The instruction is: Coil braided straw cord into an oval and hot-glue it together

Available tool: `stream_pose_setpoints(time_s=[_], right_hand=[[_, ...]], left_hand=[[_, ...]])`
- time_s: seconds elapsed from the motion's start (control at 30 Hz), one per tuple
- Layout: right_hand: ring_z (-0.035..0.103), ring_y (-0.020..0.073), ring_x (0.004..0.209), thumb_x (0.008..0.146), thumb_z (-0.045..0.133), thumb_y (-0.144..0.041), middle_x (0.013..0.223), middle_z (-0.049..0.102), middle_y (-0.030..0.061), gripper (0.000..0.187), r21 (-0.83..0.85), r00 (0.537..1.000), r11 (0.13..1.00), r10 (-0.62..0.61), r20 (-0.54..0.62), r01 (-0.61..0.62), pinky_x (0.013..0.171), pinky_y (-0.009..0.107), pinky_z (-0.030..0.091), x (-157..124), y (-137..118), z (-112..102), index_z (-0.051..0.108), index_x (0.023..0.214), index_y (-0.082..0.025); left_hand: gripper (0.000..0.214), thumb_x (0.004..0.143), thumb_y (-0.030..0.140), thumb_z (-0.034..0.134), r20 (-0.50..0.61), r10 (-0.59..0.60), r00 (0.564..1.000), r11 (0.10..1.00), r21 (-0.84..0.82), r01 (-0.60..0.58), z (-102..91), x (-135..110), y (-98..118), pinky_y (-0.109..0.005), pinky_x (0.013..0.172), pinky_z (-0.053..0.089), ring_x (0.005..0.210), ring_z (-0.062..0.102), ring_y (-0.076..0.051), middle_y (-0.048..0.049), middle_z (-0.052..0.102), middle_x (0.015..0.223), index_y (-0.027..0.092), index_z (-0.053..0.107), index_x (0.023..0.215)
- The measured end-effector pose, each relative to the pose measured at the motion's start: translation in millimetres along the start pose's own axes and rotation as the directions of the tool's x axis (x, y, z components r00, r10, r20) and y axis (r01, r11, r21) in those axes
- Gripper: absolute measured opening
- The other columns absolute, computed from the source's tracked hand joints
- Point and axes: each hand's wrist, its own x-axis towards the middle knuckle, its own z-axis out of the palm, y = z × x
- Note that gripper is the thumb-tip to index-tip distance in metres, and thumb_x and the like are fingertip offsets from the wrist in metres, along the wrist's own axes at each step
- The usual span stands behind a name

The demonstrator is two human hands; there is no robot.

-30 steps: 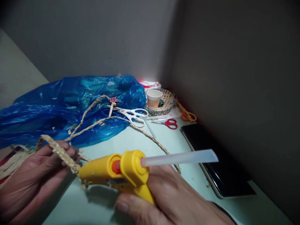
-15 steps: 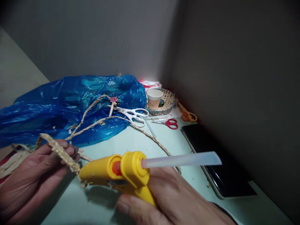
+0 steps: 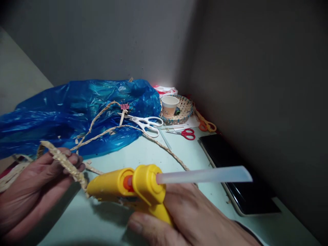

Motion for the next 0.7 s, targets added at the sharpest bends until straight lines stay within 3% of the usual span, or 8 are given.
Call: stream_pose_setpoints(time_s=[0.2, 0.4, 0.53, 0.7], right_hand=[[0.079, 0.0258, 0.080, 0.087, 0.053, -0.070, 0.097, 0.082, 0.0008, 0.047, 0.010, 0.996, 0.998, 0.063, 0.070, -0.064, 0.067, 0.024, 0.064, 1, -2, -2, 0.078, 0.112, -0.039], [0.079, 0.0204, 0.067, 0.090, 0.053, -0.068, 0.085, 0.082, -0.0026, 0.042, -0.048, 0.999, 0.998, -0.034, -0.023, 0.033, 0.056, 0.017, 0.061, 2, -1, 1, 0.082, 0.097, -0.038], [0.078, 0.0195, 0.067, 0.092, 0.054, -0.064, 0.089, 0.082, -0.0057, 0.036, -0.088, 0.991, 0.991, -0.105, -0.081, 0.098, 0.060, 0.018, 0.063, 0, 1, 2, 0.077, 0.111, -0.045], [0.077, 0.0212, 0.066, 0.089, 0.048, -0.073, 0.084, 0.082, 0.0001, 0.051, -0.033, 1.000, 0.999, 0.006, -0.021, -0.007, 0.064, 0.019, 0.063, -9, 10, 1, 0.083, 0.099, -0.036]], left_hand=[[0.025, 0.078, -0.005, 0.061, -0.037, -0.007, 0.999, 1.000, -0.014, 0.006, 2.1, 2, 1, -0.019, 0.064, 0.062, 0.060, 0.069, -0.012, -0.0043, 0.071, 0.070, 0.016, 0.074, 0.072], [0.028, 0.081, -0.006, 0.057, -0.057, -0.006, 0.998, 1.000, -0.022, 0.005, 8.3, 0, 5, -0.018, 0.063, 0.062, 0.060, 0.068, -0.011, -0.0041, 0.069, 0.068, 0.015, 0.072, 0.069], [0.027, 0.081, -0.006, 0.058, -0.031, 0.000, 1.000, 0.999, -0.052, -0.002, 5.2, 1, 4, -0.018, 0.065, 0.062, 0.060, 0.068, -0.010, -0.0025, 0.068, 0.070, 0.016, 0.072, 0.072], [0.023, 0.079, -0.002, 0.065, 0.036, 0.013, 0.999, 0.999, -0.045, -0.012, -2.2, 2, 1, -0.018, 0.066, 0.063, 0.062, 0.070, -0.011, -0.0004, 0.070, 0.073, 0.020, 0.073, 0.077]])
